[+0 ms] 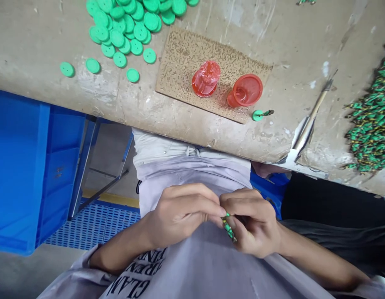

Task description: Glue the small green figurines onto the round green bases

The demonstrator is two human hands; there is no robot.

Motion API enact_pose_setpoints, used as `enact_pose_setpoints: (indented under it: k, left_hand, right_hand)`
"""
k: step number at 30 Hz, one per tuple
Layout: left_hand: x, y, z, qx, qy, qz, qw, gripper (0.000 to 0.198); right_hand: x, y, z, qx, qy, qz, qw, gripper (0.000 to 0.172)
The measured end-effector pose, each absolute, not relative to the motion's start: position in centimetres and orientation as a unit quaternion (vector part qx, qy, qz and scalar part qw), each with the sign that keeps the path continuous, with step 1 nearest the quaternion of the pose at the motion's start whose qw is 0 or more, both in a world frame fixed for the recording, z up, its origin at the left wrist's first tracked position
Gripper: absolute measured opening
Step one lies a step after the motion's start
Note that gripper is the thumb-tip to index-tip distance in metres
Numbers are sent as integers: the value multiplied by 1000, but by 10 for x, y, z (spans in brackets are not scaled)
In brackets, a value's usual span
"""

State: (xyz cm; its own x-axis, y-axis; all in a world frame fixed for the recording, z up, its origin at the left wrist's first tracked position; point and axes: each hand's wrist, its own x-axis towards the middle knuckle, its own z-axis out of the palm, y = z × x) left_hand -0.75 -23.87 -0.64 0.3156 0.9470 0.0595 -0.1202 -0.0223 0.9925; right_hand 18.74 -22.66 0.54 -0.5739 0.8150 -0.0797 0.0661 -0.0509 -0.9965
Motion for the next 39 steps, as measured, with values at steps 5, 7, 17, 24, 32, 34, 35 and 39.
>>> enact_pose_setpoints:
  k: [5, 7, 17, 24, 32, 34, 35, 39]
  left_hand:
    - [-10, -234, -7, 551, 385, 471, 571, 8]
    - [-12, -234, -6, 557, 382, 479, 562, 9]
    - [-12, -240, -6, 564, 381, 486, 549, 9]
    - [-11, -241, -5, 578, 374, 478, 545, 11]
    - [-9, -247, -2, 575, 385, 458, 559, 24]
    - [-8, -248, -1, 569, 384, 461, 563, 24]
    - [-8, -248, -1, 565, 385, 462, 564, 24]
    - [-6, -248, -3, 561, 395, 455, 568, 24]
  right_hand:
    - [189, -214, 6, -311, -638, 649, 273, 19]
    - [189, -210, 8, -294, -654, 640, 276, 17]
    - [190, -212, 9, -288, -679, 620, 268, 16]
    - [190, -215, 8, -292, -675, 619, 277, 19]
    - [189, -217, 8, -298, -640, 644, 295, 20]
    - [189, -217, 8, -289, -638, 646, 302, 20]
    - [190, -218, 7, -285, -640, 645, 305, 19]
    - [189, -221, 0, -281, -646, 627, 332, 18]
